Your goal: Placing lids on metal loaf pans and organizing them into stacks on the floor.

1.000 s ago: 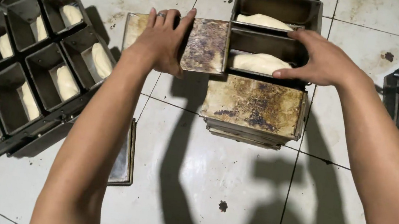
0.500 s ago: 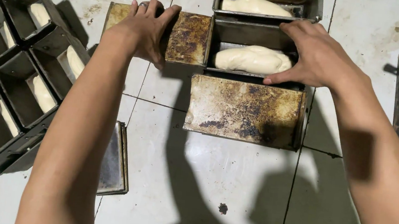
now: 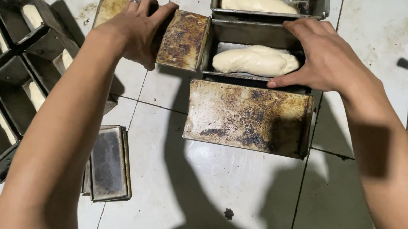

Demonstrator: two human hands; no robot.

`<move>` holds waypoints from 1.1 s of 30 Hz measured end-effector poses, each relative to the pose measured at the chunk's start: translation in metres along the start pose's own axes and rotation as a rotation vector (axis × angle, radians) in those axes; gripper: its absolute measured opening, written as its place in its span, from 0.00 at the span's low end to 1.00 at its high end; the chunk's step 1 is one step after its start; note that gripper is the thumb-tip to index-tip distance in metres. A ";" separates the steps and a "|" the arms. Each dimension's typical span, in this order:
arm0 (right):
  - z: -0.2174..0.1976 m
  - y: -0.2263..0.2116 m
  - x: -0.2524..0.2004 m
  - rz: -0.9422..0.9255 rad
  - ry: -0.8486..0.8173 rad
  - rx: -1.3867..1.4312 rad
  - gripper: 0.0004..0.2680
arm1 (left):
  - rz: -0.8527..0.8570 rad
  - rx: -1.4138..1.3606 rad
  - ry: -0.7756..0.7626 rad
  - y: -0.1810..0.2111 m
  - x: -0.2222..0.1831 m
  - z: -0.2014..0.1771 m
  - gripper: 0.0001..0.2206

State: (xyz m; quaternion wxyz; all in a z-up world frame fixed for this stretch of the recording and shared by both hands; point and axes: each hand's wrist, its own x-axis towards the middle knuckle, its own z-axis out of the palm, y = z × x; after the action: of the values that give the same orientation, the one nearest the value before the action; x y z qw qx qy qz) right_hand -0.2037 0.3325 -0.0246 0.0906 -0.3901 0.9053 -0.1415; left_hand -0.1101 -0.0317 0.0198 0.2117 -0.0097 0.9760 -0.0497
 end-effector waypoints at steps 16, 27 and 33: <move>0.001 0.002 -0.004 -0.039 0.050 0.063 0.47 | 0.103 -0.176 0.004 0.040 0.009 0.011 0.74; 0.003 -0.039 -0.009 0.653 0.189 0.863 0.36 | -0.472 -1.214 0.100 0.005 -0.023 0.018 0.49; 0.003 -0.035 -0.008 0.547 0.159 1.139 0.51 | -0.097 -1.152 -0.094 0.089 -0.006 -0.007 0.49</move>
State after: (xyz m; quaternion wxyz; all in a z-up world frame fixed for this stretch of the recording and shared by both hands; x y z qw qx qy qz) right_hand -0.1734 0.3150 -0.0157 0.2490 -0.0239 0.7590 -0.6011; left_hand -0.1077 0.0575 0.0194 0.2127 -0.1701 0.8338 0.4803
